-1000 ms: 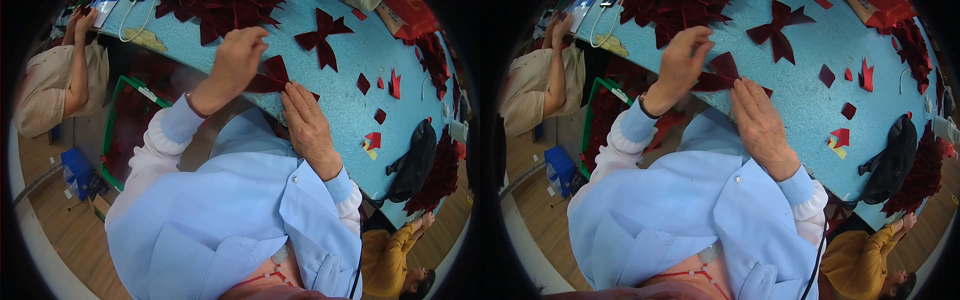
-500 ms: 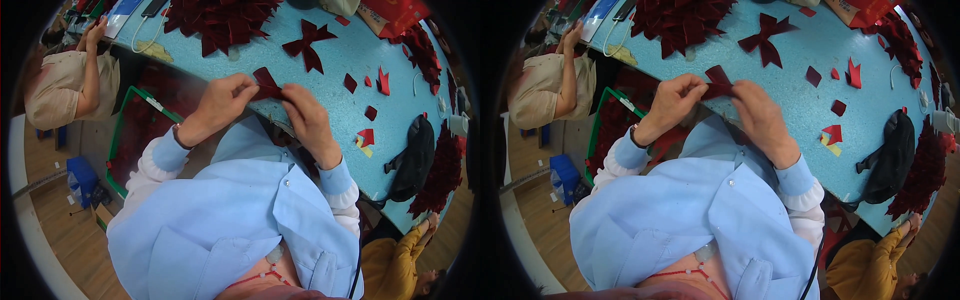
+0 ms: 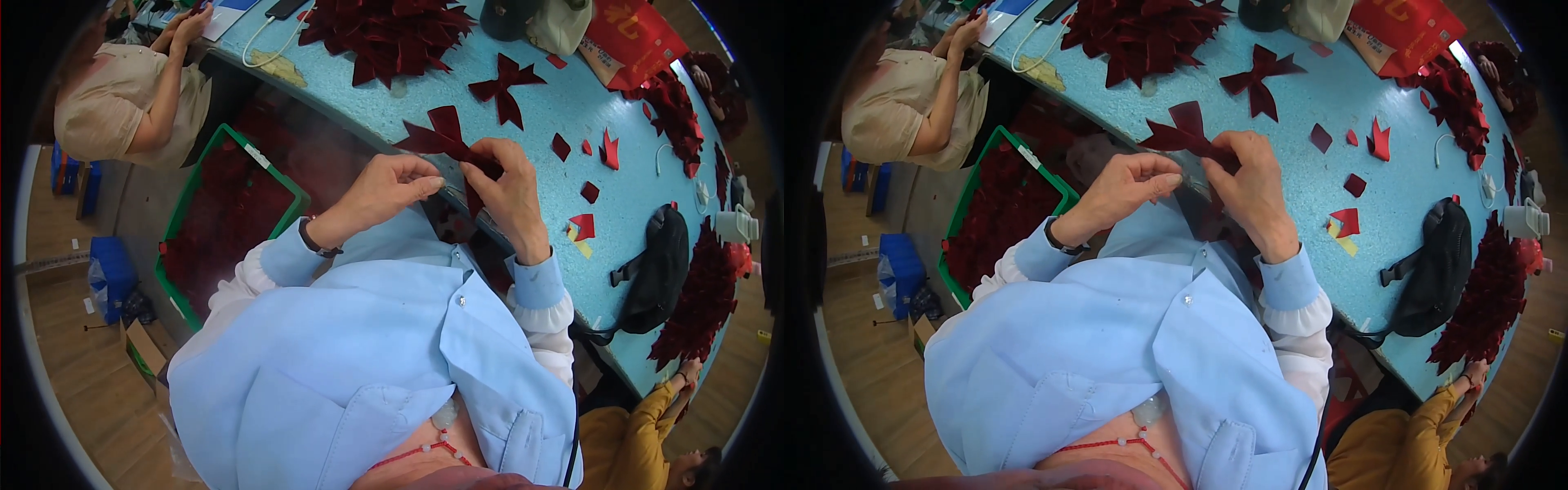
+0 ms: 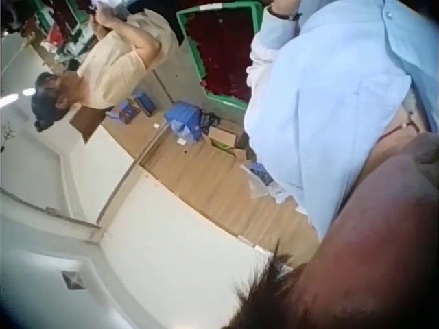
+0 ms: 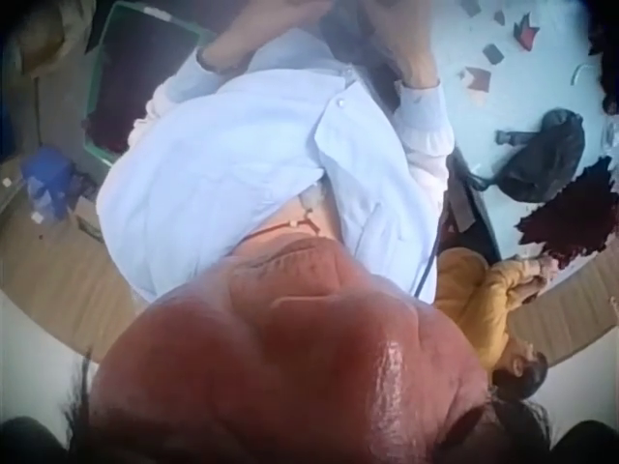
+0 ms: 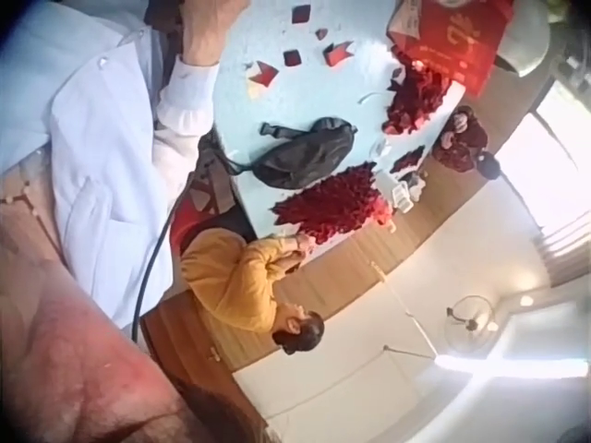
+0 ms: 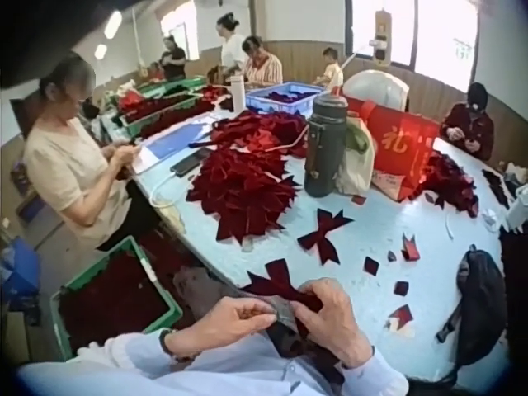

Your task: Assembling decorative red fabric bows at a factory workstation.

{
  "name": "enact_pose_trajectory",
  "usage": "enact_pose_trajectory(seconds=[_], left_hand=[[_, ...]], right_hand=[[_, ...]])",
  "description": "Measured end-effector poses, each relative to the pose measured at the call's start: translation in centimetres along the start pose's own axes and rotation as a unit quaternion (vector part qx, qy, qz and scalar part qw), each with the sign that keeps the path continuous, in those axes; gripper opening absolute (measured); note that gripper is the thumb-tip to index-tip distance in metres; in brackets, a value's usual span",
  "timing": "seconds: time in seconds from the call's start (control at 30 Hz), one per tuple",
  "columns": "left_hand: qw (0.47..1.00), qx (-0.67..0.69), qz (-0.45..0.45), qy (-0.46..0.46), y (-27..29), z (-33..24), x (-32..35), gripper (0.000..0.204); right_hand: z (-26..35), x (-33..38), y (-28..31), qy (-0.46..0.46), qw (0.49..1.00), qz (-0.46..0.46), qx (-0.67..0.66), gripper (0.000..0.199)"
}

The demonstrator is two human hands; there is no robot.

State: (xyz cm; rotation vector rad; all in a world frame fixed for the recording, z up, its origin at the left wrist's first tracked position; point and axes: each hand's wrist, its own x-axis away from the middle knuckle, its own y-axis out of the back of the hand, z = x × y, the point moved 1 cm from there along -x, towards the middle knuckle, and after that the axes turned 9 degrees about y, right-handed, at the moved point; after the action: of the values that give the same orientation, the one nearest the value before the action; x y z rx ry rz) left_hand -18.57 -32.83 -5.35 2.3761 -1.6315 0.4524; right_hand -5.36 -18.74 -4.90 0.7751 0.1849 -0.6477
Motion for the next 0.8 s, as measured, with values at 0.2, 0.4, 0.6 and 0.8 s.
enact_pose_trajectory(seconds=[0.2,0.4,0.6,0.8], left_hand=[[0.978,-0.046,-0.149,-0.142,5.0,-0.9,4.3,0.024],[0.939,-0.251,-0.022,-0.234,12.2,-2.1,6.0,0.026],[0.952,-0.212,0.219,0.030,14.3,0.1,5.4,0.023],[0.993,-0.080,0.060,0.061,23.0,5.5,6.9,0.017]], right_hand=[[3.7,0.5,-0.9,0.086,0.996,0.027,-0.002,0.024],[9.1,0.4,-7.3,0.209,0.966,0.152,-0.009,0.026],[9.8,-2.0,-11.0,0.224,0.958,0.179,-0.024,0.028],[10.8,-4.9,-15.7,0.242,0.968,0.056,0.044,0.027]])
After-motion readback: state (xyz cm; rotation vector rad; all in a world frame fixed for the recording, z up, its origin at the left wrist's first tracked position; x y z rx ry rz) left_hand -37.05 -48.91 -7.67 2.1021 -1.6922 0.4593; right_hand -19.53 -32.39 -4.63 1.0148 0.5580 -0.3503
